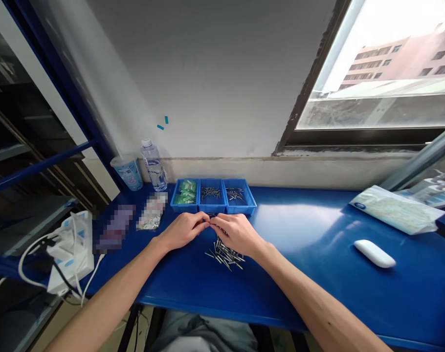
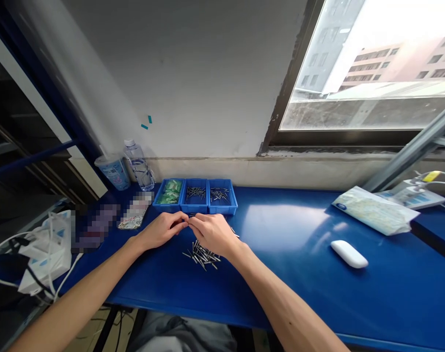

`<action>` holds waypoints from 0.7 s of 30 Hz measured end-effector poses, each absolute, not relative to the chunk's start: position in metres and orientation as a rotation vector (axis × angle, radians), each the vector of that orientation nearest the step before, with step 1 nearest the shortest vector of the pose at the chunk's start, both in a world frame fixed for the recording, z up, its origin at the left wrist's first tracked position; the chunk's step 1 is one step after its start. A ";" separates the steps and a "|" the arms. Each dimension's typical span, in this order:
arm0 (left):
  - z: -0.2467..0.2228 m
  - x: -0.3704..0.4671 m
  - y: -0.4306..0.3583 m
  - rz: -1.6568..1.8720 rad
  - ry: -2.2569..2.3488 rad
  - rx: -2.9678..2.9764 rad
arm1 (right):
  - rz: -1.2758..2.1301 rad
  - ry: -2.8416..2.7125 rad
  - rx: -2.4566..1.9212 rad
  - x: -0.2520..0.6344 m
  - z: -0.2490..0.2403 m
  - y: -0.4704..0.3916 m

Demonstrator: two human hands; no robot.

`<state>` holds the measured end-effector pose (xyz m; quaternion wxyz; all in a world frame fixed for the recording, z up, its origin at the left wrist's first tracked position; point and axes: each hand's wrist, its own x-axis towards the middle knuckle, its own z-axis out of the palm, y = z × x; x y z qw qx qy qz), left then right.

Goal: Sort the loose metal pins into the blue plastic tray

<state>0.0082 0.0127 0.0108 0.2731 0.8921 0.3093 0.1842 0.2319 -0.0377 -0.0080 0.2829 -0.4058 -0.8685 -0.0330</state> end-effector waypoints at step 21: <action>0.005 0.007 0.016 0.775 0.707 2.330 | -0.020 -2.308 -1.215 0.229 -0.009 -0.034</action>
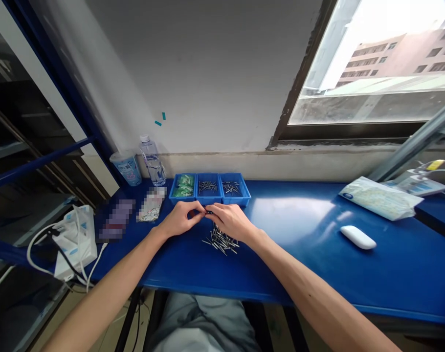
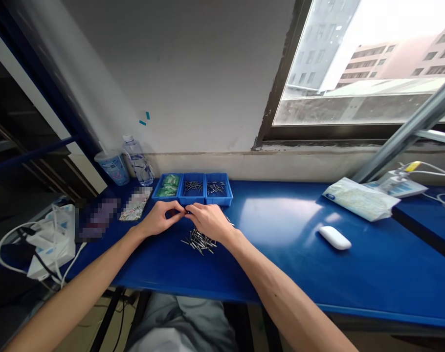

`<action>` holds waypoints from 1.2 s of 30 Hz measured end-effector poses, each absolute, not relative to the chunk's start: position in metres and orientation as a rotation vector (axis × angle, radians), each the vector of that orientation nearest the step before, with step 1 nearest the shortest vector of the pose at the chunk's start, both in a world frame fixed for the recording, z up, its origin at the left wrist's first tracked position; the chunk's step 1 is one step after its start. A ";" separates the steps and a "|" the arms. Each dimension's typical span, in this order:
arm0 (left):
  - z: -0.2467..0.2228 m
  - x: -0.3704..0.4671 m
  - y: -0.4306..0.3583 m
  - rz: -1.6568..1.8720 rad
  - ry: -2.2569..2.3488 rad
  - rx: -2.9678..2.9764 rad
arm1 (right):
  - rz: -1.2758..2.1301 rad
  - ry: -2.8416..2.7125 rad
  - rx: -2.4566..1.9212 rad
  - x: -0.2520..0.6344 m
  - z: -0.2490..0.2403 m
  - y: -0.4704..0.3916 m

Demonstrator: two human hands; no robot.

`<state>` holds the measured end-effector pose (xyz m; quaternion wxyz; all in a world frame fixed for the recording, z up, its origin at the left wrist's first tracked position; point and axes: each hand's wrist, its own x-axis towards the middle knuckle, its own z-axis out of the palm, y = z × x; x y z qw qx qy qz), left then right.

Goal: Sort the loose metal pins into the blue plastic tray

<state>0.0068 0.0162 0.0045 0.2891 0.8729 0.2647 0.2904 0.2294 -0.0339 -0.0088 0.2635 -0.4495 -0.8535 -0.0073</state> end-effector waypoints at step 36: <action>0.006 0.007 0.016 0.830 0.781 2.549 | -0.099 -2.293 -1.170 0.228 -0.009 -0.037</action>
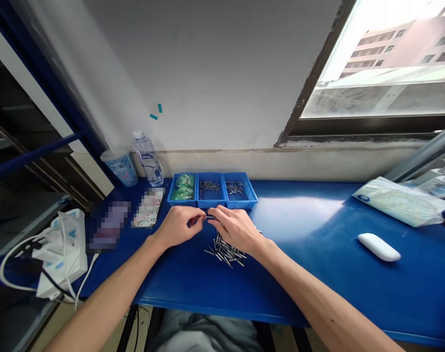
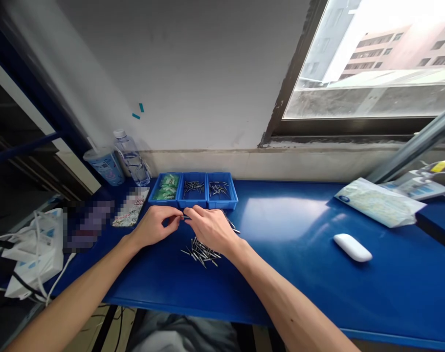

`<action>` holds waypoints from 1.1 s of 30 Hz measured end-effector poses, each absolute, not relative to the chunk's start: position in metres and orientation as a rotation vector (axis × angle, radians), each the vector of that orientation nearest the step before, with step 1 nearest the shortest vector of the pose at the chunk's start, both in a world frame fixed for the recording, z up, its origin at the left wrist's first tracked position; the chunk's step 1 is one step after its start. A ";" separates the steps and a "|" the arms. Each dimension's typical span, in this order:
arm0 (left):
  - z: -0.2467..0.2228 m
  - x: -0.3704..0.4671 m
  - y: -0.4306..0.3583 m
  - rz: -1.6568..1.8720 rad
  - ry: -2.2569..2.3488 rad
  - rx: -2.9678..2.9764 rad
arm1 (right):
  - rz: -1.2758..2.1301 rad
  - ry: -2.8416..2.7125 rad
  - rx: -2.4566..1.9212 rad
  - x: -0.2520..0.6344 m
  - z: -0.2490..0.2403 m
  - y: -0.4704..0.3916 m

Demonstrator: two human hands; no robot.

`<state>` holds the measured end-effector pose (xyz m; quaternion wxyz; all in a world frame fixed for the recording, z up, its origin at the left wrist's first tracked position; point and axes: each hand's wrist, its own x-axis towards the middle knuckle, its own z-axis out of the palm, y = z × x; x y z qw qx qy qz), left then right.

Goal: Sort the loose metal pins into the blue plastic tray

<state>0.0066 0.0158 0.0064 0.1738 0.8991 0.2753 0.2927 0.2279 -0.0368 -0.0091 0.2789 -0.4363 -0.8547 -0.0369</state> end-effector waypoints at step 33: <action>0.001 0.009 0.016 0.876 0.707 2.640 | -0.089 -2.325 -1.281 0.228 -0.009 -0.035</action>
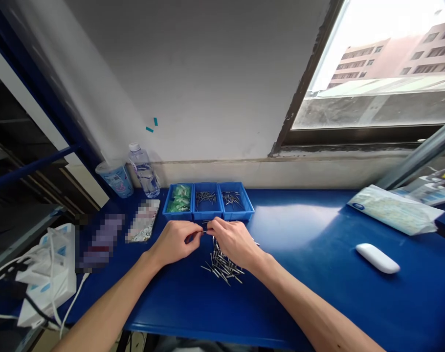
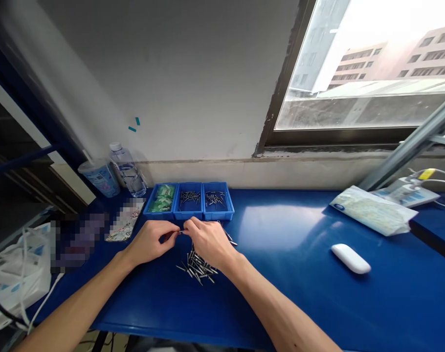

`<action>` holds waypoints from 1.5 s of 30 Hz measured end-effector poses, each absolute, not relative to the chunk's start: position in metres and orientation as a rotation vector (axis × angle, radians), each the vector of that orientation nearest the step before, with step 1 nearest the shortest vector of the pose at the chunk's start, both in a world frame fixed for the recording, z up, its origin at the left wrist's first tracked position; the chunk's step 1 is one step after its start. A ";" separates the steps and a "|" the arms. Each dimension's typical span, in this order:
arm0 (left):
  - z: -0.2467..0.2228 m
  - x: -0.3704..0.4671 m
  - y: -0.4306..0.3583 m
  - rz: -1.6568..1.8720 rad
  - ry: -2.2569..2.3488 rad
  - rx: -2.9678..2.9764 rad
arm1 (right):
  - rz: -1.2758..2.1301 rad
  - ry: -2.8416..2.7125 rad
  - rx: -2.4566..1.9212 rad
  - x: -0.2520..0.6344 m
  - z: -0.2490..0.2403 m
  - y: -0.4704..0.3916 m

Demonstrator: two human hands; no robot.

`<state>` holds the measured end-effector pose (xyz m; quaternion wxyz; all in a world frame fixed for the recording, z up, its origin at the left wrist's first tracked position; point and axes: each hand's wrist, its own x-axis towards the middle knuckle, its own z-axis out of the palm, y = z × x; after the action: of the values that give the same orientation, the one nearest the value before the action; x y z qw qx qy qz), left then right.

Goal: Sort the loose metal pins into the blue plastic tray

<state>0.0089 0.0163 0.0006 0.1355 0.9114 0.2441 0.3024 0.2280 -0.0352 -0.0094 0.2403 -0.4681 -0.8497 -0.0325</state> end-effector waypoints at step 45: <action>0.004 0.008 0.016 0.809 0.704 2.558 | -0.044 -2.390 -1.308 0.225 -0.001 -0.040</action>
<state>0.0081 0.0158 0.0039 0.1830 0.9066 0.2497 0.2868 0.2251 -0.0404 -0.0013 0.2068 -0.4697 -0.8581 -0.0158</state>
